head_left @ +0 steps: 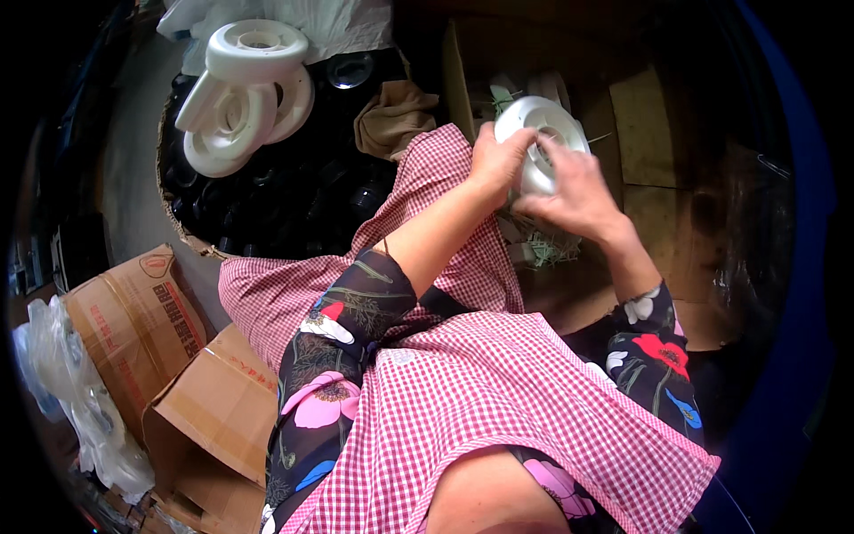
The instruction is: The person assembles white plastic reels by hand, pressing a black circular core into the center of each white ring and tossing the completed items into a central container.
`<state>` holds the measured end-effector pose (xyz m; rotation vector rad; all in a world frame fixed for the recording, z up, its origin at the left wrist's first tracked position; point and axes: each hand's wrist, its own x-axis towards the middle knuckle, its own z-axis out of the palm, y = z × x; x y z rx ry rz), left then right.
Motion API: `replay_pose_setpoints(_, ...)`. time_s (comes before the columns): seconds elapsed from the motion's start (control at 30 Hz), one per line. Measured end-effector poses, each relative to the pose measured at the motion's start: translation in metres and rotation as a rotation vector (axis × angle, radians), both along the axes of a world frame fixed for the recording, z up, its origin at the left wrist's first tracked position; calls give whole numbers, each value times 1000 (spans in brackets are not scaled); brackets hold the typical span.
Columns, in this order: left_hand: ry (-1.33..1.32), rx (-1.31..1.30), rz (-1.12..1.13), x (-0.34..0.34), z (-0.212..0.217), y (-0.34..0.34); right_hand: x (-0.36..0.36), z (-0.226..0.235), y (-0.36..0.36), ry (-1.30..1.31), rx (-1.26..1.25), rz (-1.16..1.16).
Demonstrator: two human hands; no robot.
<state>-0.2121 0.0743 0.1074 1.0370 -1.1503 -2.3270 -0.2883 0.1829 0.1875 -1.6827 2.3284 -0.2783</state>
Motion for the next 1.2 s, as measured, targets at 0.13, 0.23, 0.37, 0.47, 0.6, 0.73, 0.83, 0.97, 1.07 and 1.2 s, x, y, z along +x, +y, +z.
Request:
replay_pose_setpoints(0.13, 10, 65, 123, 9, 22, -32, -45, 8, -7, -34, -826, -288)
replay_pose_setpoints(0.23, 44, -403, 129, 32, 62, -75, -121, -56, 15, -124, -585, -611)
replay_pose_setpoints(0.37, -87, -627, 453, 108, 99, -168, -179, -189, 8, -183, -115, -705)
replay_pose_setpoints(0.47, -231, -435, 602, 157, 109, -188, -205, -263, -22, -65, -62, -652)
replay_pose_setpoints(0.6, -273, -458, 494, 128, 92, -130, -246, -340, -27, -57, 30, -764)
replay_pose_setpoints(0.73, -133, -393, 121, 80, 50, -37, -214, -342, -65, -270, 180, -538)
replay_pose_setpoints(0.83, -51, -213, -164, 50, 20, 15, -196, -268, -48, -272, 45, -610)
replay_pose_setpoints(0.97, -208, -151, -278, 23, -3, 19, -177, -195, -9, -905, -590, -988)
replay_pose_setpoints(1.07, -269, 93, -200, 19, -8, 10, -136, -121, -2, -1582, -760, -1217)
replay_pose_setpoints(1.2, 11, 99, -111, 18, -8, 6, -108, -112, 27, -2037, -398, -792)
